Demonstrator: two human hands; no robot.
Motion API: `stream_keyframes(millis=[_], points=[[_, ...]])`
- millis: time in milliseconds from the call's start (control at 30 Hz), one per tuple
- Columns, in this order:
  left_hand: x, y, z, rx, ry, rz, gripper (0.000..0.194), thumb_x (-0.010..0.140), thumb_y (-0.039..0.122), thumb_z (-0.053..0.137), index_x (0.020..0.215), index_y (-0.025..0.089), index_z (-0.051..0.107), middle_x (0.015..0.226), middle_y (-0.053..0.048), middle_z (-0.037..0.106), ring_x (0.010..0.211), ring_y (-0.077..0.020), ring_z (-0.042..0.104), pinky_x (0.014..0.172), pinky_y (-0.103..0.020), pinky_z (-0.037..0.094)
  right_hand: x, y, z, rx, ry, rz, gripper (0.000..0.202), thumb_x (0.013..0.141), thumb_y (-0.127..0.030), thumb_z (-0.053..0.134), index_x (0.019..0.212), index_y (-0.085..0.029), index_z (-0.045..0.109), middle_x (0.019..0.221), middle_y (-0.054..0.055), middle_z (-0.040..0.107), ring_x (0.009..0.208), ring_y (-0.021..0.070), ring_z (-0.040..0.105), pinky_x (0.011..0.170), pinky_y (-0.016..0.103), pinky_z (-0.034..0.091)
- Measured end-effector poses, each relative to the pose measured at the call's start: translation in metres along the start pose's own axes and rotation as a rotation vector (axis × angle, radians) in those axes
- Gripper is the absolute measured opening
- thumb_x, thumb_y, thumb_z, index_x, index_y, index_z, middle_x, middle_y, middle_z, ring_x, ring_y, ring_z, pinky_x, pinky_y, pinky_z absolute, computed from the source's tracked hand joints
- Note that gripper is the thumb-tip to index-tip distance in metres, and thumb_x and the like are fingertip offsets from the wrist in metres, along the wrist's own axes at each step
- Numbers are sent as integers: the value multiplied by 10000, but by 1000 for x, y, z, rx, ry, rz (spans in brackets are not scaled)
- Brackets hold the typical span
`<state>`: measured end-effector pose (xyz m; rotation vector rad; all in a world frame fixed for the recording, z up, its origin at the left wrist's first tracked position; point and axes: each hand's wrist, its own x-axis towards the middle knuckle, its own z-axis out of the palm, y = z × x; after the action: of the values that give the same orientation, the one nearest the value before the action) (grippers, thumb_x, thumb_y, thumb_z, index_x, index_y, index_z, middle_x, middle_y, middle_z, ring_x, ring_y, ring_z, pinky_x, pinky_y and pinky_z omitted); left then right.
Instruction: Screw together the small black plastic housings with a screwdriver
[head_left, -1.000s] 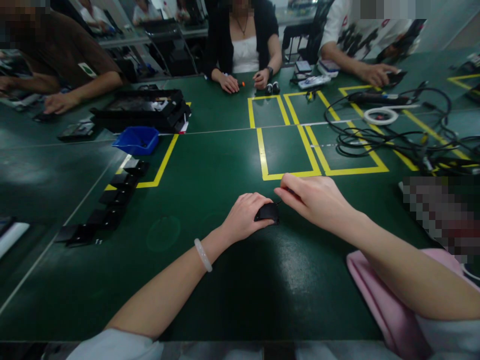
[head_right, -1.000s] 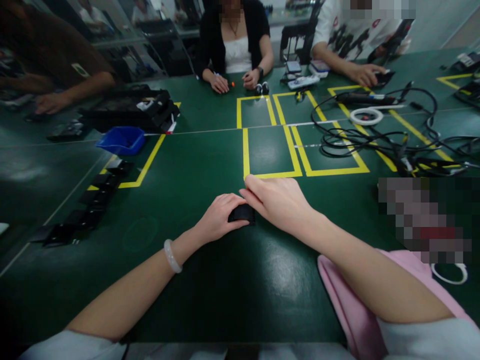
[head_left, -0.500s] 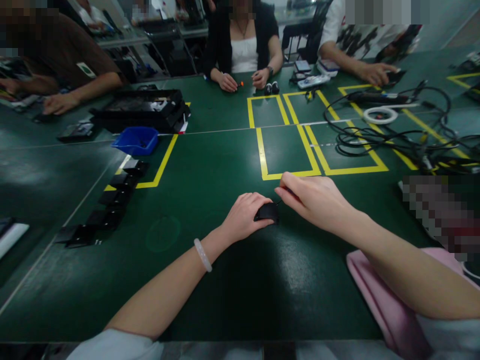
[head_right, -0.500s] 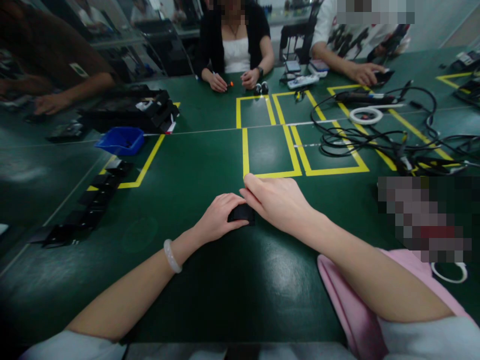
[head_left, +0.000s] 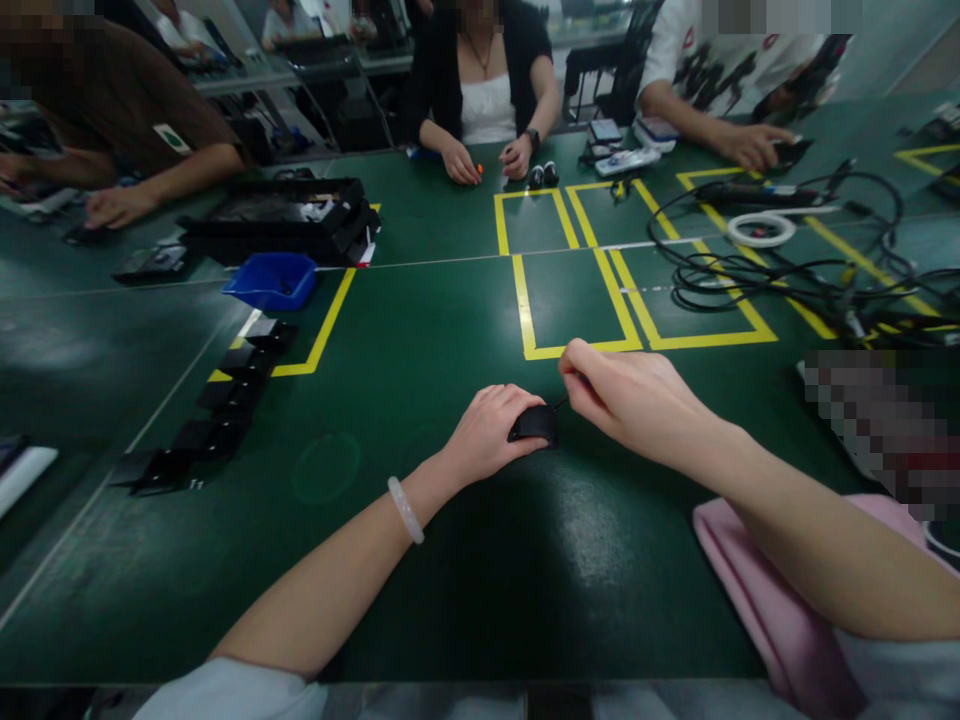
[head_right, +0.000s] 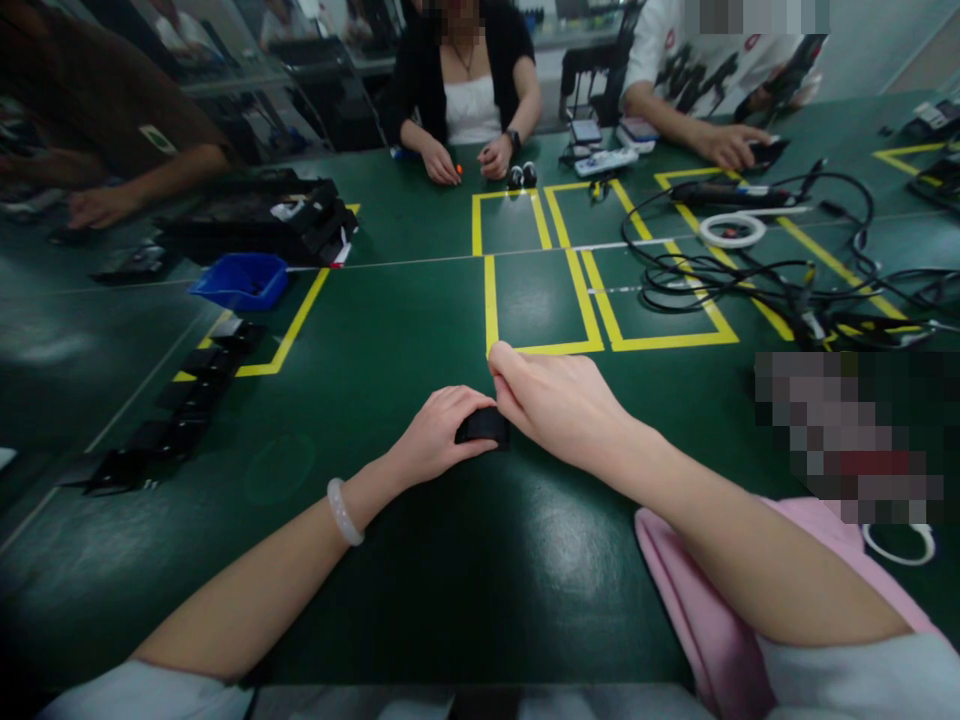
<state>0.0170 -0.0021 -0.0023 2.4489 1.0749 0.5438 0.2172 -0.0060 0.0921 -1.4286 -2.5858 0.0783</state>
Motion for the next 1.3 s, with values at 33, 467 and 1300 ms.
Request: stream_keyframes(millis=[33,467,1300], points=[[0,0,0,1,2,-1,384,825,448,631,1113,213,535,1082,-56,603,1051,-242,543,967,-420,382,0,0,-1,1,-7,-4,207,948,-310,351,936,-187,517,730,15,658,614,151,606,501,256,232],[0,1,-1,6,-2,3,381,823,439,640,1109,208,538,1084,-48,602,1047,-231,539,972,-405,376,0,0,2,-17,23,14,170,921,-258,378,994,-178,509,714,8,650,578,148,591,487,248,228],[1,1,-1,13,-10,-7,379,828,453,622,1109,211,545,1083,-57,606,1050,-238,542,969,-417,379,1,1,2,-37,-33,40,270,963,-350,334,1001,-180,540,733,30,684,616,175,628,510,258,236]])
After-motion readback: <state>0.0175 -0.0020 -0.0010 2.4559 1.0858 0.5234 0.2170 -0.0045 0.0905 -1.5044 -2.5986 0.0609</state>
